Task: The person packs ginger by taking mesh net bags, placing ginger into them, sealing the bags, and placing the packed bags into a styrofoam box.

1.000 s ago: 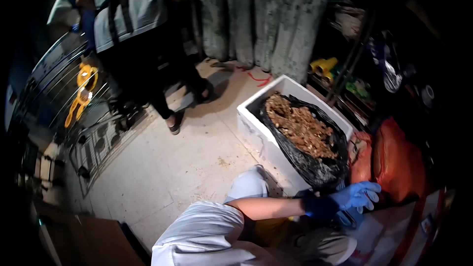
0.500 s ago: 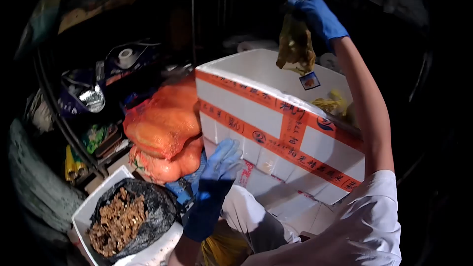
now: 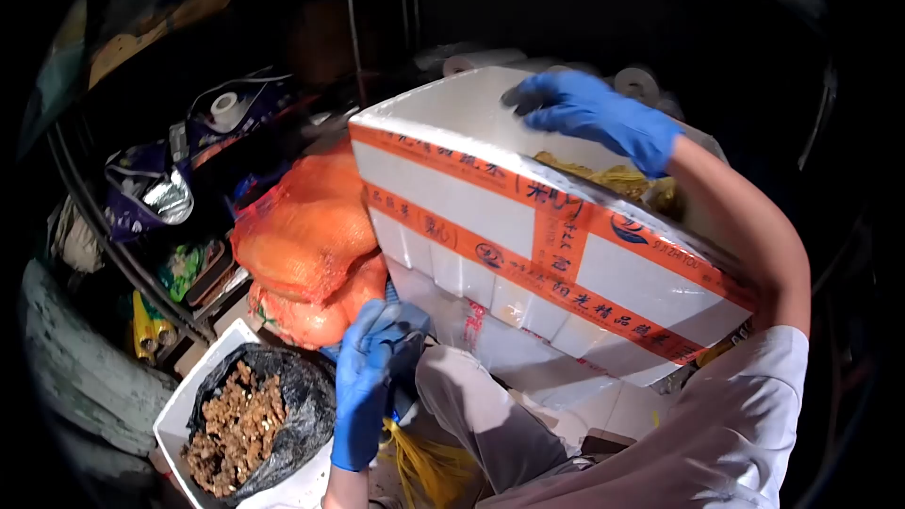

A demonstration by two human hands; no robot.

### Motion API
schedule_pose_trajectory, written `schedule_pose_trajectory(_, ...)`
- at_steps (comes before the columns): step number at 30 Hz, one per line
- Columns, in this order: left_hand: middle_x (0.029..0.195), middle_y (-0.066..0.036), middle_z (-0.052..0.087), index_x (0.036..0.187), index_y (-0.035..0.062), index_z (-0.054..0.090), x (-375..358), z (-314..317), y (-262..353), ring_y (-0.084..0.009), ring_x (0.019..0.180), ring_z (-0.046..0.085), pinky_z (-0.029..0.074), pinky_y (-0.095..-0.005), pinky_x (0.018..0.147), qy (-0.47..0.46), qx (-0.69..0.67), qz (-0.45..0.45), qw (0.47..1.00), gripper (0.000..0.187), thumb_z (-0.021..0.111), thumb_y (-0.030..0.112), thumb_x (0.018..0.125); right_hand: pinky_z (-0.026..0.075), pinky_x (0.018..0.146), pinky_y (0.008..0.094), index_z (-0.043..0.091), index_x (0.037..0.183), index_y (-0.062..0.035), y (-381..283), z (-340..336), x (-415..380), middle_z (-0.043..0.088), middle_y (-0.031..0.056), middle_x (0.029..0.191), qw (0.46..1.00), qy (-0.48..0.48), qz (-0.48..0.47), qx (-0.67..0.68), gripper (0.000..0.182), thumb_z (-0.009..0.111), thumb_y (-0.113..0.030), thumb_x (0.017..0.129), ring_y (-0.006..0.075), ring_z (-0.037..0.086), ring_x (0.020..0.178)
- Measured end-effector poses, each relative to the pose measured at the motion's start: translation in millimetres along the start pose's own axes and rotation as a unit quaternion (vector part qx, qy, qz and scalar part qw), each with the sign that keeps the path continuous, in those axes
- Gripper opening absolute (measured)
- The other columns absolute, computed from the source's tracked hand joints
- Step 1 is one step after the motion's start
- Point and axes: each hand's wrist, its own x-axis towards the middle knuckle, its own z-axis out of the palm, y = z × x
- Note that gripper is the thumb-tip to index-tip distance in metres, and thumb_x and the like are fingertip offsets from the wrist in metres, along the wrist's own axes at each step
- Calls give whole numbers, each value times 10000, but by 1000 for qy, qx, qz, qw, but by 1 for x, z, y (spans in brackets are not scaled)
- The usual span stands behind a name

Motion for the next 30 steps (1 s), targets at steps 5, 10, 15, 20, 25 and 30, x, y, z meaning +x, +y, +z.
schedule_pose_trajectory(5,1058,-98,512,1199,21,354,-48,-73,-1,-143,874,529,454,-241,734,130,3,-18,991,496,559,232,800,360,850,358,507,1062,-22,-63,8,-69,508,155,1044,943,107,-149,-279,423,388,108,678,299,482,958)
schedule_pose_trajectory(10,991,-75,542,1193,20,360,-133,-169,-12,-111,798,541,461,-214,670,305,50,2,951,566,606,294,764,306,519,366,545,955,6,-131,73,-147,482,140,752,957,-99,-166,-216,470,477,-95,501,292,394,582)
schedule_pose_trajectory(15,991,-47,539,1146,66,432,-228,-221,-33,-112,800,521,422,-225,663,455,85,6,886,376,518,253,831,326,505,350,570,954,-2,-172,137,-170,500,104,685,893,-156,-362,-218,447,502,-109,525,244,422,550)
schedule_pose_trajectory(20,954,-40,540,1130,56,453,-278,-197,-46,-101,798,512,417,-224,705,528,50,-15,847,313,487,187,848,343,519,345,573,961,-8,-184,181,-155,509,91,667,861,-194,-453,-130,434,505,-105,544,230,435,553)
schedule_pose_trajectory(25,881,-7,526,1087,52,482,-301,-182,-102,-81,825,510,411,-202,717,568,-11,-26,822,255,469,161,857,361,532,341,576,968,-14,-175,225,-134,518,77,648,864,-183,-468,-23,420,509,-100,563,216,449,556)
schedule_pose_trajectory(30,935,13,549,1064,84,510,-303,-174,-159,-70,854,504,395,-217,730,579,-26,-62,813,239,507,157,837,379,545,336,579,976,-20,-131,309,-115,527,64,629,925,-119,-315,176,407,512,-96,582,202,462,559)
